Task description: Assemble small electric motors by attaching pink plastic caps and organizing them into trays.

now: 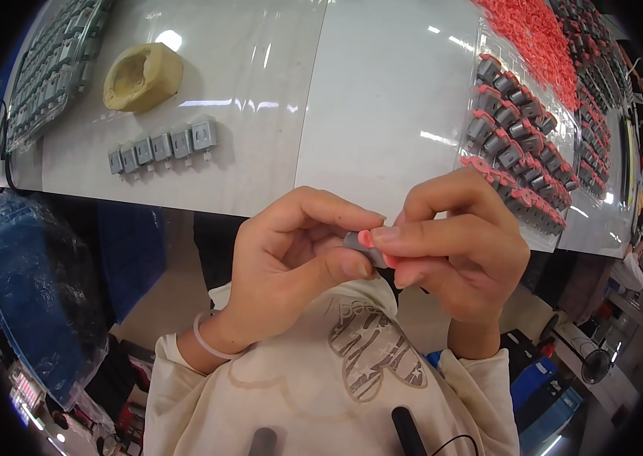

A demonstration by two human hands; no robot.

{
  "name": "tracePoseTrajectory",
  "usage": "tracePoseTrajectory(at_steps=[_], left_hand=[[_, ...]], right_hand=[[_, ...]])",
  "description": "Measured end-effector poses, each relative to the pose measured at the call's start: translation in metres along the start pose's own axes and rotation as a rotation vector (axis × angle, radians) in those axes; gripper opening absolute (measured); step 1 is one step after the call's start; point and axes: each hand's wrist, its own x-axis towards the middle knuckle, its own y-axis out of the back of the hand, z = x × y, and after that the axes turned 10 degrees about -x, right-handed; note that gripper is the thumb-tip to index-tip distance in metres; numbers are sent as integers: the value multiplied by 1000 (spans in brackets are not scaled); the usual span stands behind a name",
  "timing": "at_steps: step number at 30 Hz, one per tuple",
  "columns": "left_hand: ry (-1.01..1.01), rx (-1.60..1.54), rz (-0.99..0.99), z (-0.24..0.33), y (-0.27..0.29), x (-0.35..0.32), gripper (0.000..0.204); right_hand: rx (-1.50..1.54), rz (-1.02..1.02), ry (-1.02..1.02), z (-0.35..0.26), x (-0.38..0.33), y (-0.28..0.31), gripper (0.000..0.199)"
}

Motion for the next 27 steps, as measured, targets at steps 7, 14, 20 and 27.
tracePoseTrajectory(at_steps=[7,14,20,27], left_hand=[[71,4,-28,2,-2,0,26],[79,169,10,10,-8,-3,26],[116,72,4,3,-12,-5,24],[127,114,-40,2,-11,1,33]], right_hand=[[-154,-114,203,8,12,12,30],[-204,-132,353,11,15,12,19],[-10,-214,201,11,11,14,17],[267,-52,7,11,-6,1,29]])
